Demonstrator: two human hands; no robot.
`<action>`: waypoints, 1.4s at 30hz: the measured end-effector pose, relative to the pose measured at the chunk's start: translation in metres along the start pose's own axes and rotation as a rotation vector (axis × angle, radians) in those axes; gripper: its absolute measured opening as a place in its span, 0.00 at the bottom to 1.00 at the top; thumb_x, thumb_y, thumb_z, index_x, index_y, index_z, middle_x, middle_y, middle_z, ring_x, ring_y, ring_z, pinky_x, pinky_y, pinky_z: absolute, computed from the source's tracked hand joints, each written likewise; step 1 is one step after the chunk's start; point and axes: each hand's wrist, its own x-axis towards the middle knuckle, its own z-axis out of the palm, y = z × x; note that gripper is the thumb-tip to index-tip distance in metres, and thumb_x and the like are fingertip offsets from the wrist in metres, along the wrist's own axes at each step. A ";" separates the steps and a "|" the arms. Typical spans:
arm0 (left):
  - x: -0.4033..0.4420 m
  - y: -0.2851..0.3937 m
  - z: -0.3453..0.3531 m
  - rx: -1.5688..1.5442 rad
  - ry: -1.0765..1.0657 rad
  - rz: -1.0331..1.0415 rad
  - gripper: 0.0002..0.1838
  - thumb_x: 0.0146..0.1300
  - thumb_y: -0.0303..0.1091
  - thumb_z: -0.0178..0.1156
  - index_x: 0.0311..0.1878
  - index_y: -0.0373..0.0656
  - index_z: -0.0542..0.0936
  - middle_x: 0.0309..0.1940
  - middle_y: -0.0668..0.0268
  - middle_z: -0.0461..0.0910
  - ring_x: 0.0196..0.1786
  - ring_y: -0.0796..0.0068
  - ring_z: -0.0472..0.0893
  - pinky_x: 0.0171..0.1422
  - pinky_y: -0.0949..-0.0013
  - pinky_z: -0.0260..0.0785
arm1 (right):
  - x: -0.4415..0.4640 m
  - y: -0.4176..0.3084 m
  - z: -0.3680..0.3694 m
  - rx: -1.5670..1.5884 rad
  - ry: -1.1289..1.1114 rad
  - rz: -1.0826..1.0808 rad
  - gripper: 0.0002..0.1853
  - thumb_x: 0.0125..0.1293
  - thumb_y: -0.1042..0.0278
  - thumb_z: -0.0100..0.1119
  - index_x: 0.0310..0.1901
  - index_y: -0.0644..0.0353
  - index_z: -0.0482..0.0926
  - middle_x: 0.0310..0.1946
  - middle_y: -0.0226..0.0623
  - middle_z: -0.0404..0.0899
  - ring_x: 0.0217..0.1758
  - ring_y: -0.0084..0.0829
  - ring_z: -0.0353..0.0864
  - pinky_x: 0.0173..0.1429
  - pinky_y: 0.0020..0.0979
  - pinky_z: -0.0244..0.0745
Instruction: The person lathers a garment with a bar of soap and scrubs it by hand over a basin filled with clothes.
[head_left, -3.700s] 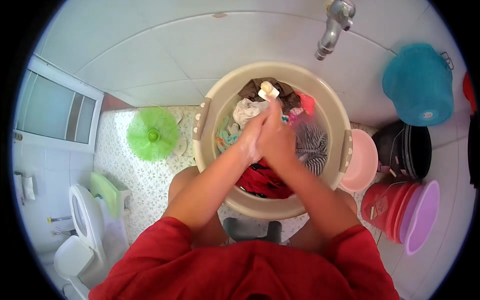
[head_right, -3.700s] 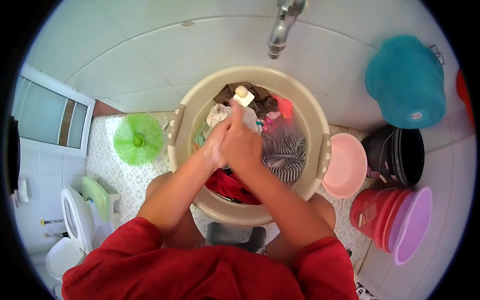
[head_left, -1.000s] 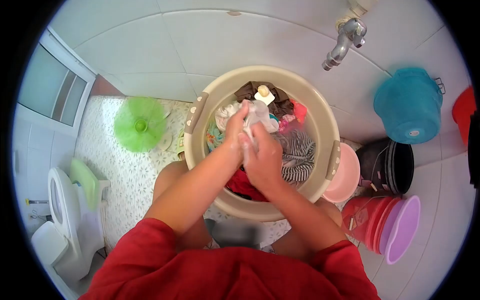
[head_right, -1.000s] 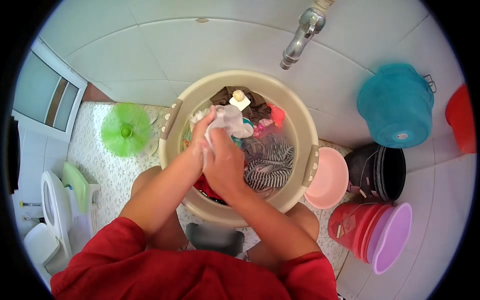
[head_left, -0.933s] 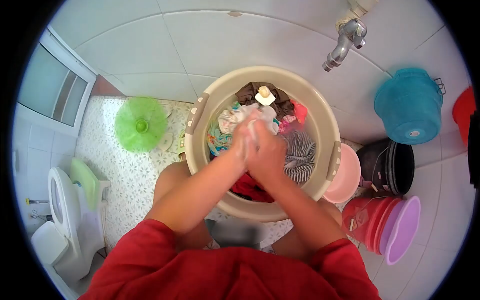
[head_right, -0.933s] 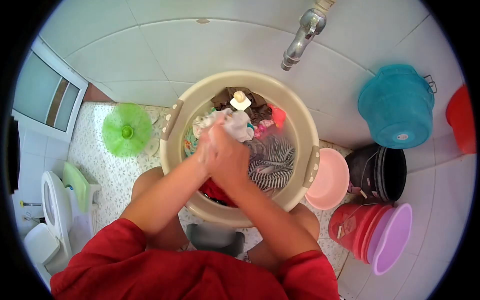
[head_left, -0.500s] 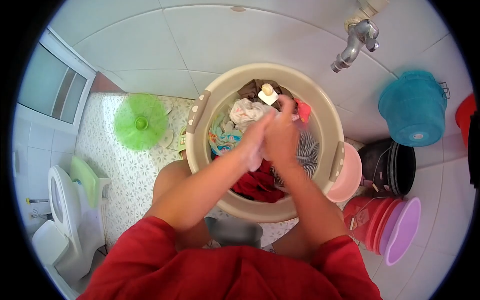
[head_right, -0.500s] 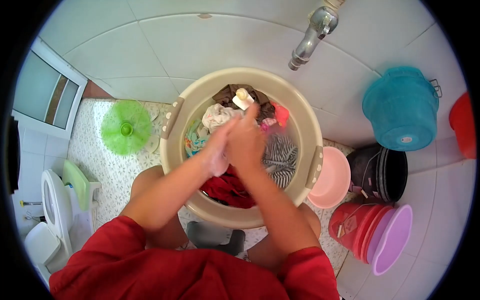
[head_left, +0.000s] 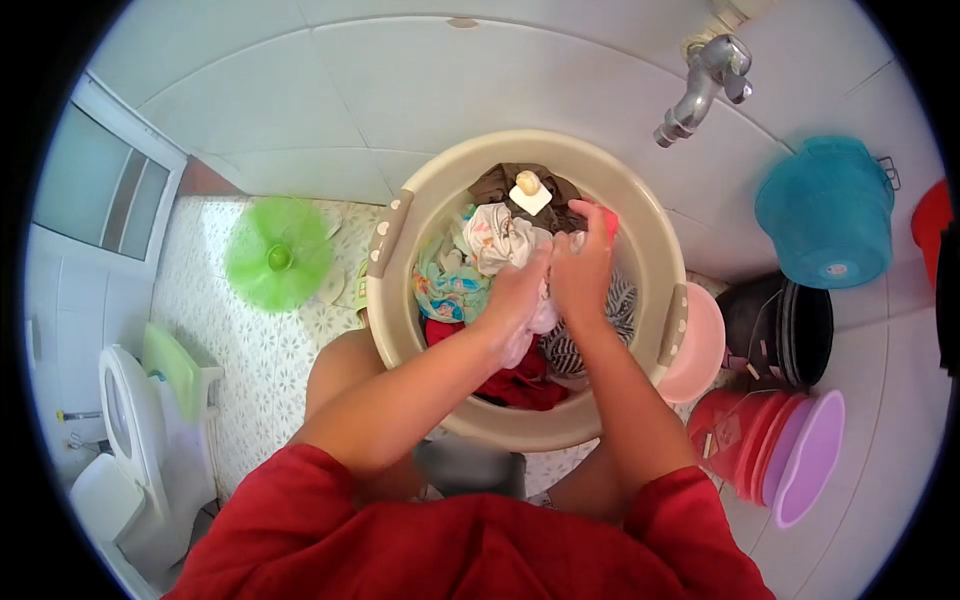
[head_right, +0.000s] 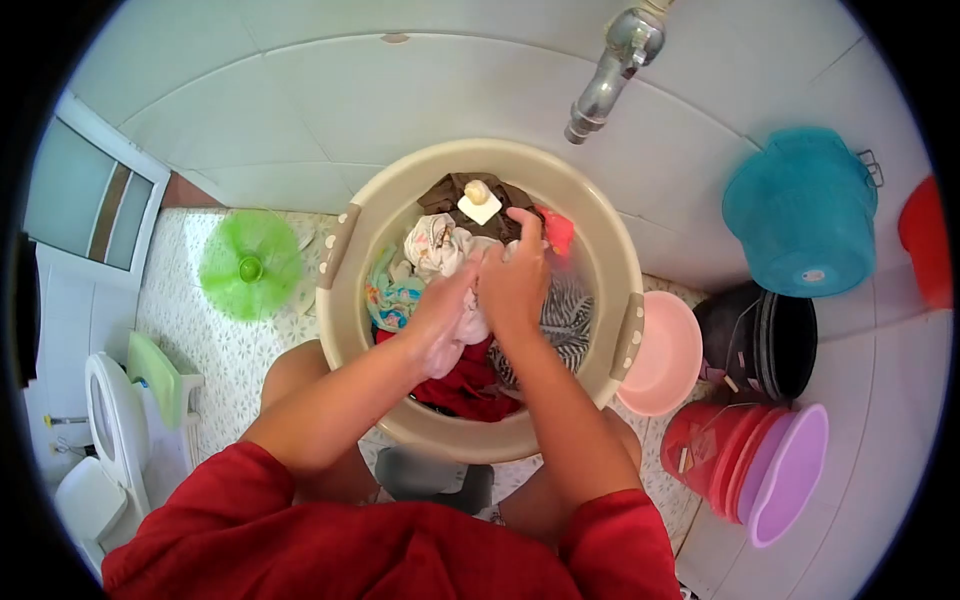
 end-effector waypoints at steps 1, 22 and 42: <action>0.003 0.000 0.001 0.015 0.055 -0.001 0.18 0.62 0.49 0.50 0.46 0.46 0.73 0.32 0.70 0.77 0.31 0.78 0.76 0.32 0.74 0.67 | 0.000 -0.002 -0.002 0.028 -0.037 0.143 0.15 0.56 0.75 0.44 0.47 0.59 0.67 0.32 0.50 0.76 0.34 0.48 0.76 0.39 0.42 0.68; 0.005 0.000 0.003 0.089 -0.115 -0.044 0.26 0.62 0.56 0.45 0.51 0.44 0.71 0.45 0.66 0.75 0.40 0.74 0.77 0.40 0.70 0.69 | 0.005 0.003 -0.002 -0.040 0.040 -0.157 0.21 0.56 0.75 0.46 0.53 0.58 0.61 0.37 0.56 0.73 0.42 0.54 0.73 0.44 0.45 0.67; 0.030 0.017 -0.040 -0.134 -0.503 -0.025 0.18 0.62 0.52 0.48 0.42 0.47 0.74 0.30 0.65 0.75 0.34 0.73 0.75 0.38 0.68 0.68 | -0.033 -0.031 0.009 -0.211 -0.229 0.159 0.18 0.58 0.63 0.44 0.51 0.46 0.67 0.24 0.50 0.76 0.28 0.53 0.77 0.34 0.50 0.70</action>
